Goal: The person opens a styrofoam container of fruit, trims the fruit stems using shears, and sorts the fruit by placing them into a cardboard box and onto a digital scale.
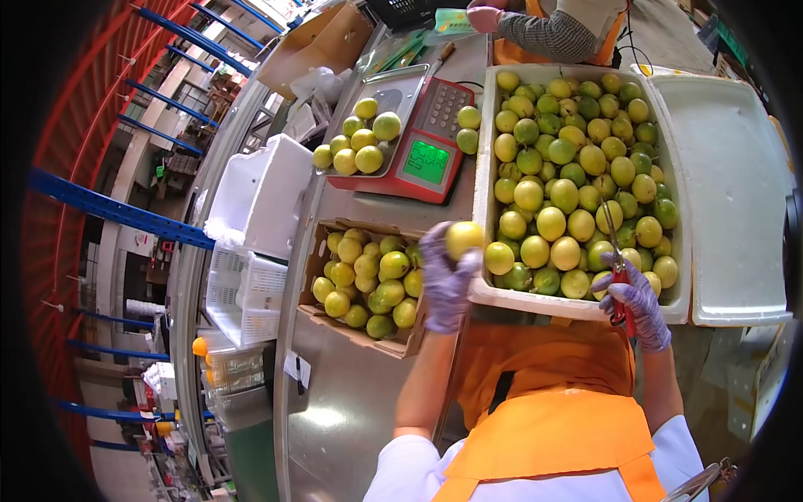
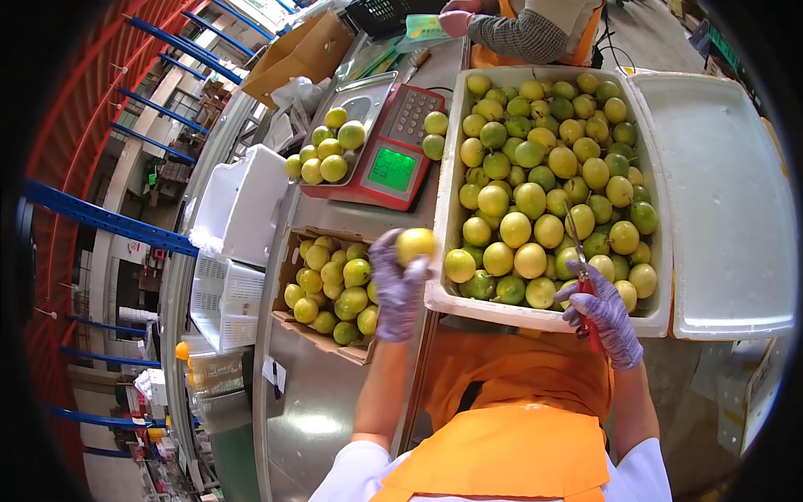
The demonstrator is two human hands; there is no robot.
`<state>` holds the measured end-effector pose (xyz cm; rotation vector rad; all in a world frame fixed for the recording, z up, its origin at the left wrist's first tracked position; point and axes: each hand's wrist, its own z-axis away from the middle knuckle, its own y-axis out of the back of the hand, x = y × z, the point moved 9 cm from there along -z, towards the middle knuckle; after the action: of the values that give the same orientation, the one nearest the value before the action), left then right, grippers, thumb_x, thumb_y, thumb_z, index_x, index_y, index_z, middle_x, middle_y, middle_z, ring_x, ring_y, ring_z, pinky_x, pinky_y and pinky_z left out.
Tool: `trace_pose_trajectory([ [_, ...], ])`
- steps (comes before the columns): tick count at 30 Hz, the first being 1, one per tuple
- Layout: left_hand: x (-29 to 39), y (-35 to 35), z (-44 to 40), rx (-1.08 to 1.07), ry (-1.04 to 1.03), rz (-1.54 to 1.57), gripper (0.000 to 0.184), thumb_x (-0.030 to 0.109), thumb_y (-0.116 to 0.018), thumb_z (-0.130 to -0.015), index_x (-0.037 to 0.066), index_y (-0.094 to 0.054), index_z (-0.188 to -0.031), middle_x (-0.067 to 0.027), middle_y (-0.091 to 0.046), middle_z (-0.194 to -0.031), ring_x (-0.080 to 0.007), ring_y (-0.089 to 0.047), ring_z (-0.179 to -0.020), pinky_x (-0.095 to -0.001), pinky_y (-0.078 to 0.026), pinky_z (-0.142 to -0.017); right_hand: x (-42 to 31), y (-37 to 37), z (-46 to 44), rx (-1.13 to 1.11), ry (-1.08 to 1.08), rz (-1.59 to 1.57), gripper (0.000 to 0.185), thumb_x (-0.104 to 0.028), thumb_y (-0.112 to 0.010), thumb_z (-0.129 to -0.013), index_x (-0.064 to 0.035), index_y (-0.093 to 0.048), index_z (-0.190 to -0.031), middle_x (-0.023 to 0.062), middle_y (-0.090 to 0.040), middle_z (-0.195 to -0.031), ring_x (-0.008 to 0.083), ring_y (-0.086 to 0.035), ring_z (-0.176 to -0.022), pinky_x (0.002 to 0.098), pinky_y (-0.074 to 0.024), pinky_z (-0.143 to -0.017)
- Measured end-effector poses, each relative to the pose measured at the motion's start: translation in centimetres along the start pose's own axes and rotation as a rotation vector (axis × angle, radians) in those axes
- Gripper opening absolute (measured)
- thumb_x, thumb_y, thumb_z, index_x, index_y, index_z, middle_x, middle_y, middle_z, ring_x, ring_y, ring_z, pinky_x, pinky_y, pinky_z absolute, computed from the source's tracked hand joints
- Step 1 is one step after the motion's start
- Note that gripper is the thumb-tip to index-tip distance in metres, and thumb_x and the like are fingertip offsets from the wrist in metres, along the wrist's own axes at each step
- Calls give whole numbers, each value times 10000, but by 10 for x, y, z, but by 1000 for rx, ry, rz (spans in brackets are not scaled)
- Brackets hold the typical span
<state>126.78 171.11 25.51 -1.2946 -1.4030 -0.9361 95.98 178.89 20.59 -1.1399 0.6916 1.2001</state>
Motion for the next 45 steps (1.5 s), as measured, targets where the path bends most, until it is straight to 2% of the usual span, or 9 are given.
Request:
trace_pose_trajectory([
  [6,40,147,-2,258,-171,-925,466,178,-707,-864,32,-531,-1270,-140,-507,-1294,-301,-510,-1173,-400,-409,-1034,-1,8,7,50,-15,-30,634,-313,-642,-858,-71,-427,-1404,59,-634,-1012,80,-596,-742,212,-483,-649],
  [7,52,137,0,258,-305,-1236,417,160,-689,-873,11,-563,-1241,-164,-484,-1378,-340,-478,-1251,-428,-371,-1076,-1,7,6,33,0,-35,628,-303,-645,-863,-73,-427,-1405,59,-633,-1017,82,-600,-750,215,-491,-662],
  [13,23,-12,-3,-160,-236,-660,397,161,-709,-843,8,-606,-1194,-157,-554,-1322,-307,-524,-1230,-395,-421,-1038,4,5,0,-24,48,-30,649,-296,-662,-883,-48,-398,-1421,77,-647,-1030,101,-619,-785,238,-527,-731],
  [22,-50,-178,6,-832,-280,-1225,694,403,-865,-602,155,-639,-1209,-173,-400,-1470,-408,-431,-1278,-458,-381,-1079,5,11,3,10,58,-56,646,-302,-648,-889,-63,-396,-1434,82,-657,-1025,109,-624,-809,246,-528,-749],
  [29,-41,-139,-14,-493,-255,-499,573,255,-858,-662,121,-636,-1173,-145,-415,-1431,-321,-507,-1218,-432,-510,-952,-1,8,8,27,55,-53,667,-295,-647,-875,-57,-387,-1442,75,-650,-1022,108,-606,-841,257,-518,-777],
  [30,-58,-129,-21,-434,-29,-145,527,174,-829,-729,77,-597,-1192,-147,-457,-1377,-309,-537,-1189,-409,-553,-905,-2,6,9,24,53,-58,685,-281,-665,-864,-47,-382,-1442,67,-645,-1009,94,-585,-853,249,-505,-778],
  [33,-86,-133,-16,-450,634,796,704,523,-665,-849,47,-459,-1326,-169,-490,-1335,-350,-535,-1195,-550,-533,-917,-1,-4,8,3,81,40,693,-264,-677,-854,-30,-384,-1436,69,-640,-1011,113,-582,-896,257,-490,-820],
  [38,-84,-144,4,-439,857,969,874,801,-456,-801,129,-450,-1359,-118,-434,-1419,-360,-463,-1271,-612,-482,-940,-17,-20,9,22,178,379,694,-271,-710,-817,-3,-422,-1389,75,-648,-1064,148,-584,-992,304,-458,-935],
  [45,-79,-143,1,-469,763,787,912,807,-483,-785,125,-418,-1386,-117,-435,-1415,-334,-460,-1280,-594,-516,-910,-5,-14,9,-19,105,274,678,-318,-705,-826,-14,-446,-1375,83,-632,-1071,146,-574,-994,305,-469,-906],
])
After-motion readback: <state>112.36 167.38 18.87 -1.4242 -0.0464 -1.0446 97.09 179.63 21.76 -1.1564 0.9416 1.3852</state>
